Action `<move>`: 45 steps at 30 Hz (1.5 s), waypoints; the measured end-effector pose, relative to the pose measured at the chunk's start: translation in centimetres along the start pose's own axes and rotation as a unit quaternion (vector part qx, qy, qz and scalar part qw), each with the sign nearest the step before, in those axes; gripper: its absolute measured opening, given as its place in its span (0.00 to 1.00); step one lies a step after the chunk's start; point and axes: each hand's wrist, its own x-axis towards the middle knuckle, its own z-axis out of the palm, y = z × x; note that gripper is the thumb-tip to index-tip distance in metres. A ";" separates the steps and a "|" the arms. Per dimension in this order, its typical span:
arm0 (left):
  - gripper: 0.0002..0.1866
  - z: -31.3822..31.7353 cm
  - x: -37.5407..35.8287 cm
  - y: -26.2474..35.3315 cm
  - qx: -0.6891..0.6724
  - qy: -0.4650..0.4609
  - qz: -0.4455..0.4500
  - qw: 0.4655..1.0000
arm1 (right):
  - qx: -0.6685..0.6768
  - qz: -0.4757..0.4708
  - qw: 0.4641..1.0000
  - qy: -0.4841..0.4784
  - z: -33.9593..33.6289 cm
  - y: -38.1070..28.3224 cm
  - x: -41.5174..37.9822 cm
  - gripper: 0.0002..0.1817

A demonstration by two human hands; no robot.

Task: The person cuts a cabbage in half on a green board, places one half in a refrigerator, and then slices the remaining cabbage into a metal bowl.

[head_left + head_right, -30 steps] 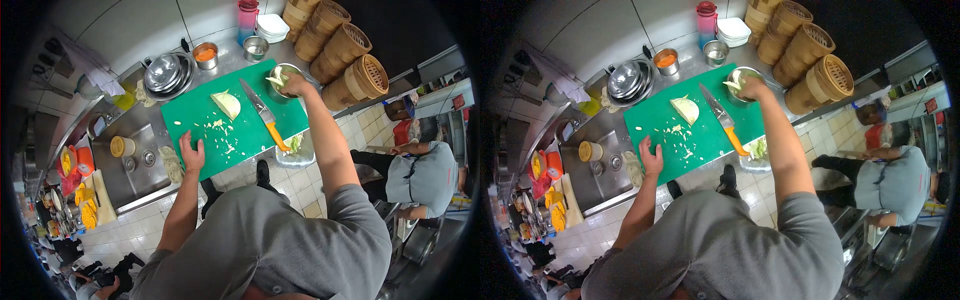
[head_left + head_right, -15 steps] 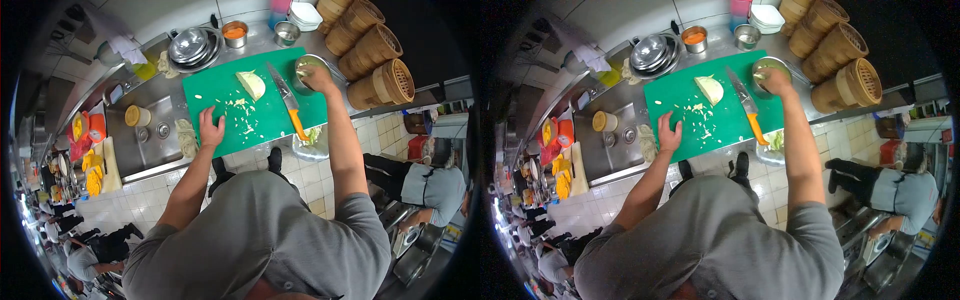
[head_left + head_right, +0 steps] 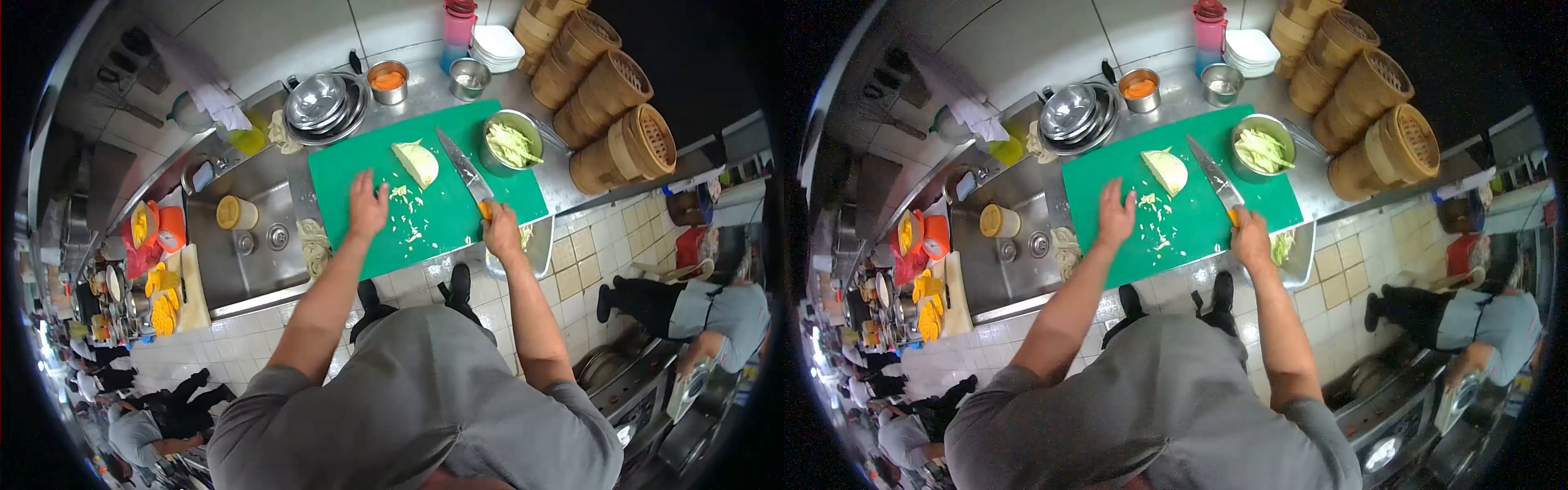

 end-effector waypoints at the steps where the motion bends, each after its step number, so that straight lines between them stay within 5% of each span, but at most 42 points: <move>1: 0.31 0.5 -0.9 1.9 -0.035 -0.003 0.003 0.999 | -0.001 -0.001 1.000 0.006 0.1 0.2 -0.3 0.29; 3: 0.30 1.1 -2.4 5.0 -0.107 -0.011 0.010 0.994 | -0.007 0.000 1.000 0.021 -0.3 0.8 -0.1 0.27; 7: 0.32 -1.9 1.4 10.8 0.115 -0.052 0.104 0.987 | 0.004 0.003 1.000 0.001 -1.4 1.1 -0.4 0.26; 10: 0.35 -1.9 7.2 9.7 0.220 -0.147 0.242 0.934 | 0.018 0.005 1.000 0.004 -2.4 -0.6 -0.2 0.27; 13: 0.33 -1.4 9.4 8.5 0.202 -0.235 0.257 0.915 | 0.003 -0.023 1.000 0.016 -1.9 -0.9 1.5 0.26; 14: 0.30 -1.8 8.9 8.4 0.206 -0.193 0.294 0.913 | -0.005 -0.009 1.000 -0.011 -2.2 -1.5 2.2 0.26; 20: 0.25 -3.8 4.6 4.4 -0.015 -0.006 0.123 0.992 | -0.036 -0.064 0.992 -0.107 -2.2 -1.3 3.4 0.28; 23: 0.23 -6.0 4.0 3.5 -0.092 0.046 -0.072 0.992 | 0.011 -0.072 0.987 -0.146 -3.4 -0.7 1.5 0.27; 26: 0.22 -8.5 4.3 1.9 -0.028 0.072 -0.107 0.991 | 0.047 -0.068 0.981 -0.176 -5.2 -0.1 -0.4 0.26; 29: 0.25 -10.2 4.7 -0.1 0.117 0.072 0.007 0.991 | 0.072 -0.075 0.987 -0.121 -5.6 1.0 -2.6 0.25; 34: 0.18 -11.3 4.7 2.6 0.186 -0.015 0.017 0.982 | 0.257 0.099 0.957 -0.088 -4.4 4.2 -6.4 0.23; 37: 0.26 -7.8 3.4 1.6 0.060 -0.044 0.137 0.988 | 0.317 0.159 0.932 -0.069 -3.8 5.3 -9.4 0.21; 39: 0.33 -5.3 -1.4 5.1 -0.013 -0.093 0.130 0.987 | 0.359 0.220 0.905 -0.060 -4.1 4.8 -11.6 0.20; 41: 0.39 -3.7 -6.8 8.1 0.058 -0.106 0.170 0.978 | 0.389 0.236 0.889 -0.051 -2.6 6.3 -13.5 0.23; 45: 0.33 -0.7 -11.9 11.9 0.083 -0.191 0.236 0.949 | 0.467 0.298 0.832 -0.028 -1.1 6.6 -16.9 0.28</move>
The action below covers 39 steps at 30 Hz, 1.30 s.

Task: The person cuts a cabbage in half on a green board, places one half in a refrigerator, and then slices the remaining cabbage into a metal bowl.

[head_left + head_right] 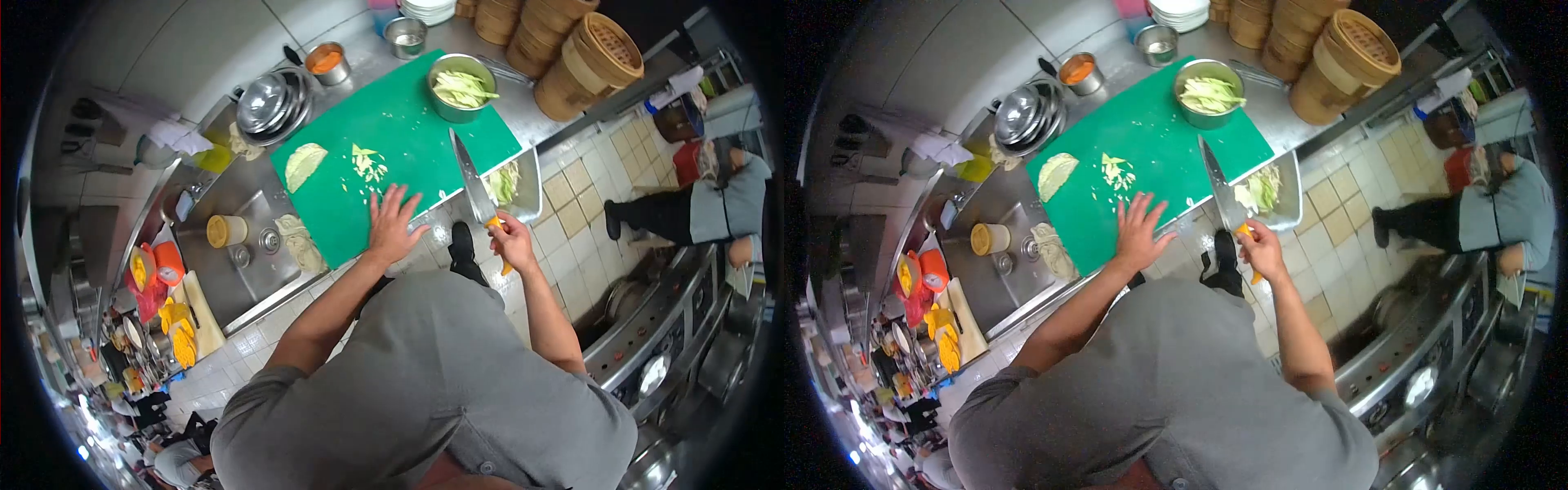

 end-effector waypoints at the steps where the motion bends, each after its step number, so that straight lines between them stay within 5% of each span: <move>1: 0.31 0.9 0.7 0.8 -0.011 -0.013 0.032 0.999 | 0.011 0.000 1.000 0.003 0.3 0.3 -0.1 0.28; 5: 0.17 3.4 4.8 2.0 -0.056 -0.018 0.143 0.988 | 0.033 -0.009 0.999 0.002 1.3 0.0 0.9 0.27; 9: 0.09 5.2 6.4 -1.7 -0.060 -0.053 0.146 0.986 | -0.024 -0.034 0.999 -0.021 1.2 -1.2 1.8 0.25; 14: 0.10 2.4 4.8 -9.6 -0.022 0.057 -0.031 0.998 | -0.058 -0.057 0.997 -0.014 1.0 -1.1 2.7 0.24; 17: 0.12 -1.7 6.2 -8.5 0.011 0.083 -0.101 0.991 | -0.066 -0.066 0.996 -0.010 1.2 -1.7 2.9 0.25; 29: 0.04 0.1 11.8 -8.5 0.079 -0.035 -0.158 0.984 | -0.232 -0.124 0.965 0.021 1.7 -2.5 3.5 0.26; 34: 0.11 1.8 13.2 -9.4 0.171 -0.174 -0.107 0.964 | -0.280 -0.171 0.944 0.030 1.8 -2.7 2.8 0.26; 39: 0.13 -1.5 14.3 1.7 0.139 -0.168 0.029 0.976 | -0.290 -0.185 0.939 0.024 1.4 -3.6 2.5 0.26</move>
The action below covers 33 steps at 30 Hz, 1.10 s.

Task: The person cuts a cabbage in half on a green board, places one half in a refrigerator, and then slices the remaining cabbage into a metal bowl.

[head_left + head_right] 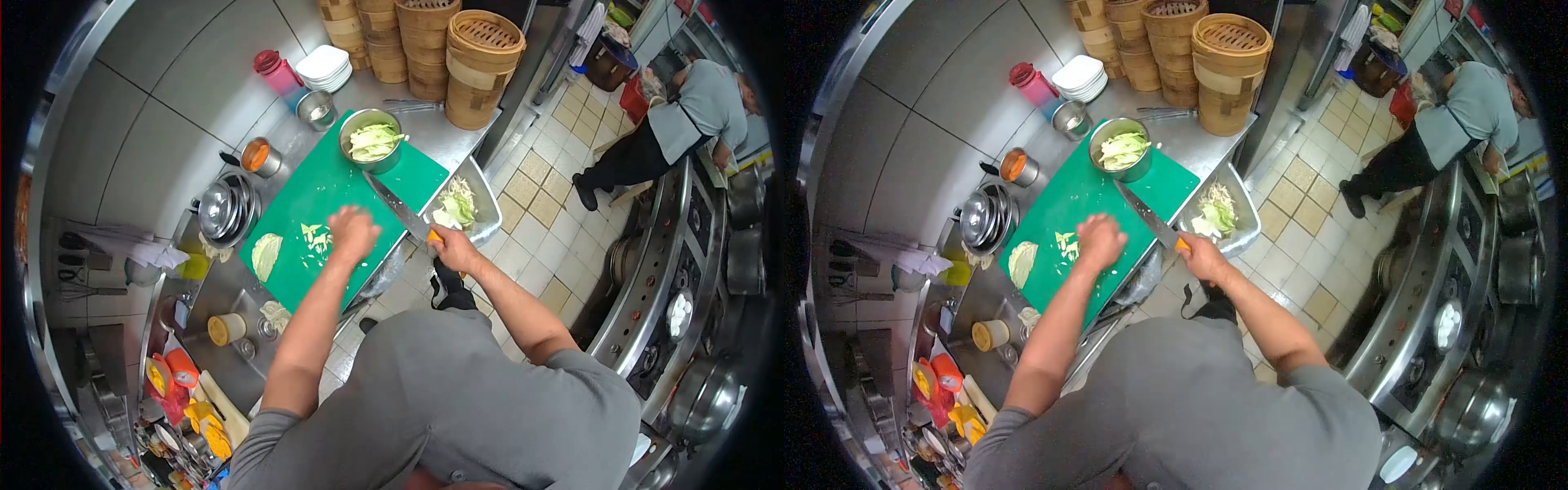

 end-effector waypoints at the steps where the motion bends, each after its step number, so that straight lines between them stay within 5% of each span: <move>1: 0.12 -1.3 0.6 2.8 -0.052 0.018 0.039 0.998 | -0.004 0.008 1.000 0.003 -0.3 -0.5 -0.1 0.26; 6: 0.29 -3.0 0.2 12.1 -0.165 0.156 0.151 0.962 | 0.038 0.005 0.999 -0.021 -0.1 -0.6 -0.5 0.19; 10: 0.11 0.9 -0.9 5.2 -0.242 0.211 0.100 0.942 | 0.120 0.017 0.993 -0.009 1.6 0.7 -1.5 0.20; 14: 0.12 4.2 -1.4 -9.6 -0.352 0.147 -0.240 0.893 | 0.206 0.117 0.970 -0.059 1.5 -2.2 -3.5 0.25; 16: 0.12 6.1 -1.7 -14.2 -0.246 0.299 -0.201 0.900 | 0.236 0.147 0.958 -0.072 2.2 -2.7 -3.8 0.26; 19: 0.14 7.7 -3.3 -15.9 -0.150 0.249 -0.090 0.952 | 0.295 0.174 0.934 -0.102 3.8 -4.3 -3.9 0.27; 22: 0.14 8.4 -5.7 -13.8 -0.212 0.209 -0.046 0.954 | 0.277 0.155 0.940 -0.127 6.1 -5.1 -3.4 0.29; 25: 0.14 7.8 -8.7 -11.0 -0.380 0.197 -0.071 0.901 | 0.267 0.139 0.944 -0.135 8.4 -4.2 -2.2 0.29; 28: 0.15 7.8 -11.1 -10.8 -0.423 0.289 -0.095 0.853 | 0.266 0.120 0.947 -0.136 9.1 -4.2 -1.7 0.26; 31: 0.24 8.1 -12.7 -11.6 -0.268 0.322 -0.144 0.897 | 0.214 0.085 0.963 -0.143 8.7 -3.9 -1.1 0.25; 33: 0.32 8.5 -12.2 -11.4 -0.203 0.255 -0.176 0.929 | 0.217 0.100 0.961 -0.136 9.0 -3.3 -1.0 0.24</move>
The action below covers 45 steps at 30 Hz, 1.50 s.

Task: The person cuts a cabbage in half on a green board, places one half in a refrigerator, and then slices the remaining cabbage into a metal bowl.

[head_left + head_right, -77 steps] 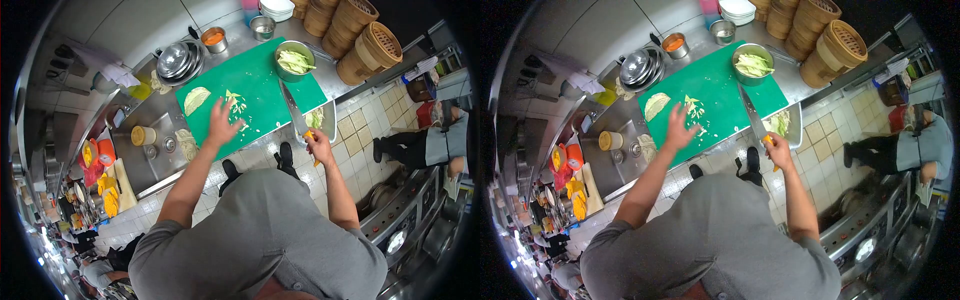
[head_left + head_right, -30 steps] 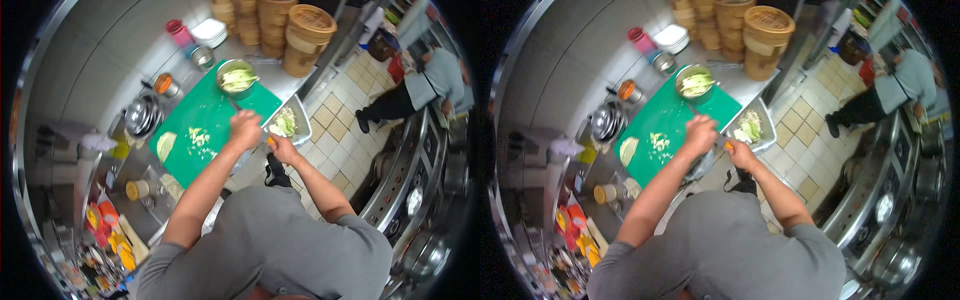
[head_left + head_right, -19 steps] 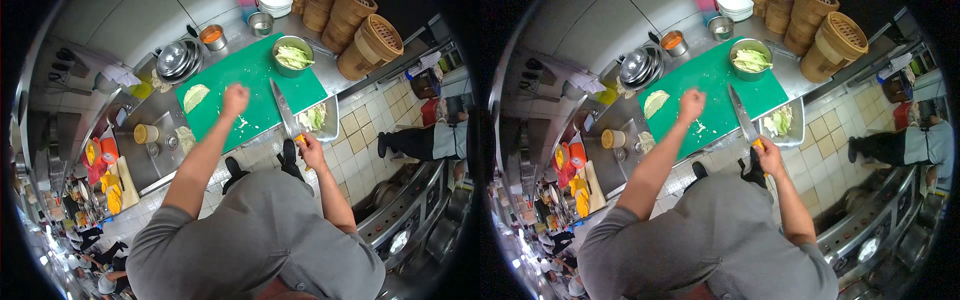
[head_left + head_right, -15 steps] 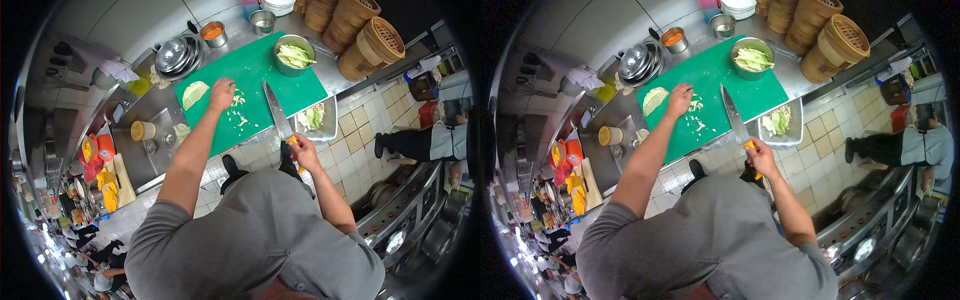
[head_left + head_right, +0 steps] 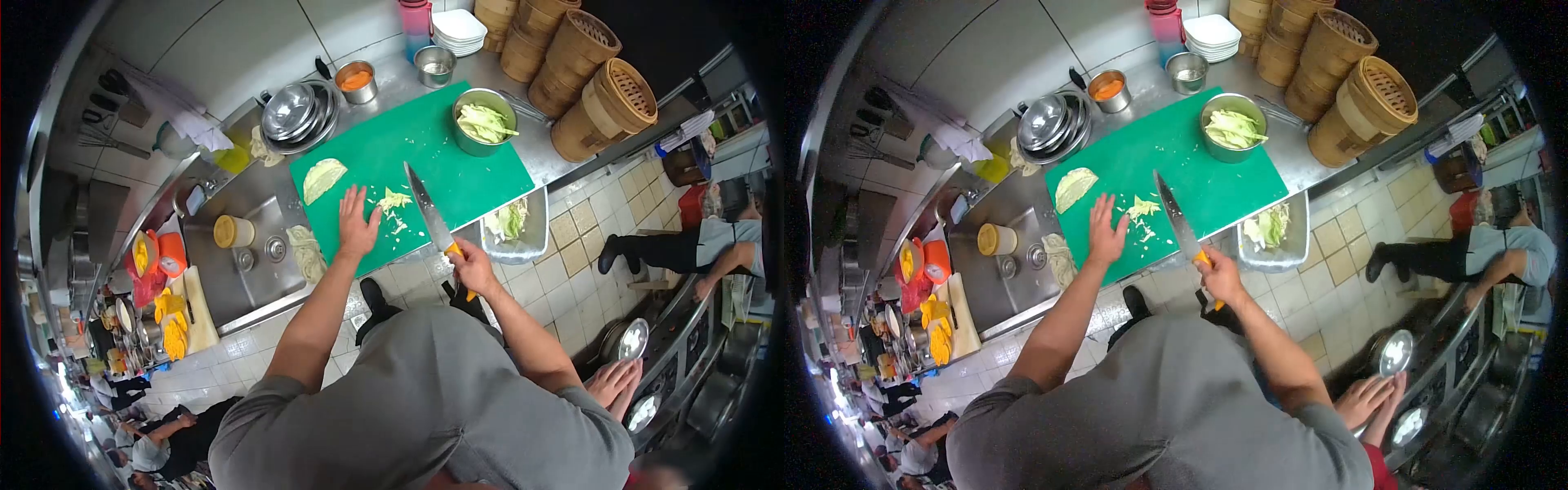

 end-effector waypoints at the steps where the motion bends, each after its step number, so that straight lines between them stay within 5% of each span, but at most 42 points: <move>1: 0.36 -0.1 -0.1 0.1 0.046 -0.027 -0.015 0.998 | 0.008 0.004 1.000 -0.004 0.1 0.0 0.1 0.25; 4: 0.42 1.4 0.7 1.8 0.046 -0.073 -0.008 0.996 | 0.016 0.010 1.000 -0.005 0.9 -0.6 0.9 0.27; 17: 0.38 4.1 1.0 5.2 -0.024 -0.002 -0.005 1.000 | -0.019 0.000 0.999 -0.051 5.7 -2.1 2.3 0.30; 23: 0.25 5.4 -0.9 4.8 -0.036 0.104 -0.062 0.992 | -0.020 0.029 0.995 -0.088 9.2 -2.1 2.1 0.31; 30: 0.18 4.2 -0.8 4.8 -0.069 0.180 -0.154 0.969 | 0.135 0.058 0.976 -0.159 11.0 -2.7 3.3 0.28; 41: 0.10 3.1 13.7 20.8 -0.212 0.295 -0.046 0.931 | 0.108 -0.055 0.991 -0.058 -2.6 -15.8 4.2 0.25; 45: 0.11 8.2 19.6 26.7 -0.300 0.293 -0.051 0.907 | 0.095 -0.096 0.991 0.023 -9.5 -19.0 4.8 0.25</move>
